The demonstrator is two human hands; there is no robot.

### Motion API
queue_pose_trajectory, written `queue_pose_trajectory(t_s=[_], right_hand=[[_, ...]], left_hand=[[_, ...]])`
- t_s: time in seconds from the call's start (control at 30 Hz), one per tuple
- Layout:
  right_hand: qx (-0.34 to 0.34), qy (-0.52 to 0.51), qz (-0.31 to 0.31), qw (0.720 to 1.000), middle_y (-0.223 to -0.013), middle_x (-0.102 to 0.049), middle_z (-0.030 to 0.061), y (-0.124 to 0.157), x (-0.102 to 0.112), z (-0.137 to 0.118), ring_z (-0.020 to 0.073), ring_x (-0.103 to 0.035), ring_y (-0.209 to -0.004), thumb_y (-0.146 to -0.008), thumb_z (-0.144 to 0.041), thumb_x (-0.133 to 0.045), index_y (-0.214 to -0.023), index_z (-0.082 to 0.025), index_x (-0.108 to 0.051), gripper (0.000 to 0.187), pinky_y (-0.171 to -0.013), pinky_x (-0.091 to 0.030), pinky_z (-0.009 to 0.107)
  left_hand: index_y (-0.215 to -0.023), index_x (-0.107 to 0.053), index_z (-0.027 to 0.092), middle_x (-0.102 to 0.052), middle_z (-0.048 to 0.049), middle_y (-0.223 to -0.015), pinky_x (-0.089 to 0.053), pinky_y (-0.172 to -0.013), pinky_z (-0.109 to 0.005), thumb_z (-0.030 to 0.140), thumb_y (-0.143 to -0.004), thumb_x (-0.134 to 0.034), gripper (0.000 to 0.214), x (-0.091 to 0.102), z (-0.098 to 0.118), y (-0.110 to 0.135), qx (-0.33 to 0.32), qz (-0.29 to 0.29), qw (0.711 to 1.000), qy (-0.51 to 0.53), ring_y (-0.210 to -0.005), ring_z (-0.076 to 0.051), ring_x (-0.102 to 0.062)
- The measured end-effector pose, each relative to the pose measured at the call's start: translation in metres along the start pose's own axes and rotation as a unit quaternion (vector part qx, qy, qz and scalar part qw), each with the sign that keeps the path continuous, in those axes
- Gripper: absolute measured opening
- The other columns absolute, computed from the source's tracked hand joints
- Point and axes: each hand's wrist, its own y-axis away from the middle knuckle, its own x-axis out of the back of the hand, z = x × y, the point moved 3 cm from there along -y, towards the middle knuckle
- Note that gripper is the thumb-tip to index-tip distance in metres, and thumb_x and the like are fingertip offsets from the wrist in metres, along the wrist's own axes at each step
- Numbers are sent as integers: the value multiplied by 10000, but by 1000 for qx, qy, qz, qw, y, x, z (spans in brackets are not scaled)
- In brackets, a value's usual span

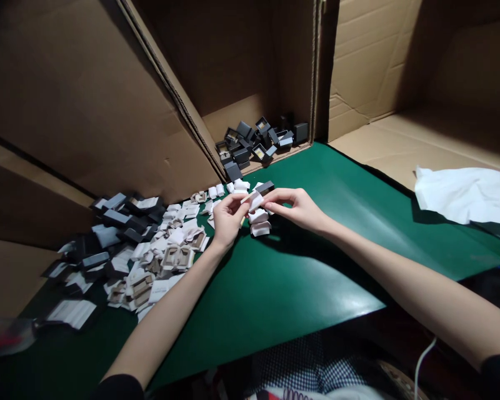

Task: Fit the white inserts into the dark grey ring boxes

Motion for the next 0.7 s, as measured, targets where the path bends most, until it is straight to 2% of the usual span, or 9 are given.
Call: queue_pose_trajectory(t_s=[0.13, 0.27, 0.37, 0.47, 0.57, 0.7], right_hand=[[-31, -15, 65, 997, -885, -715, 54, 0, 5, 0, 189, -640, -796, -795, -491, -631, -806, -194, -741, 316, -730, -503, 313], [-29, -14, 83, 996, -829, -699, 50, 0, 7, 0, 174, -618, -741, -771, -478, -662, -798, -176, -714, 308, -705, -493, 313], [-35, -37, 81, 995, -824, -669, 38, 0, 3, 6, 164, -609, -729, -713, -456, -726, -834, -179, -655, 310, -702, -508, 318], [-43, -64, 70, 995, -817, -632, 23, -1, -1, 13, 160, -604, -725, -674, -438, -761, -840, -192, -584, 346, -691, -521, 318], [-43, -90, 67, 993, -836, -606, 15, -2, -4, 16, 147, -592, -723, -661, -419, -772, -844, -200, -541, 367, -679, -520, 303], [-48, -118, 88, 988, -819, -591, 6, -4, -2, 14, 128, -575, -699, -658, -401, -771, -812, -194, -537, 348, -662, -509, 287]], left_hand=[[-808, -678, 155, -652, -12, -634, -454, -468, -205, 344, -752, -702, 198, -1, -1, 1, 47, -8, 999, 0, -555, -129, -624], [-771, -674, 155, -612, 9, -557, -431, -428, -194, 398, -756, -699, 245, -4, -2, 3, 67, -31, 997, 2, -474, -102, -567], [-749, -666, 155, -635, -3, -614, -397, -390, -185, 416, -756, -698, 263, -10, 1, 6, 69, -51, 996, 2, -451, -84, -531], [-827, -669, 168, -666, -20, -686, -390, -379, -184, 435, -778, -672, 272, -13, 3, 8, 75, -62, 995, 13, -467, -88, -533], [-869, -661, 178, -662, -16, -711, -376, -388, -186, 440, -802, -642, 271, -11, 2, 7, 56, -39, 998, 3, -451, -75, -499], [-816, -661, 174, -660, -21, -749, -370, -422, -200, 407, -812, -623, 236, -6, -3, 4, 37, -15, 998, -43, -478, -78, -484]])
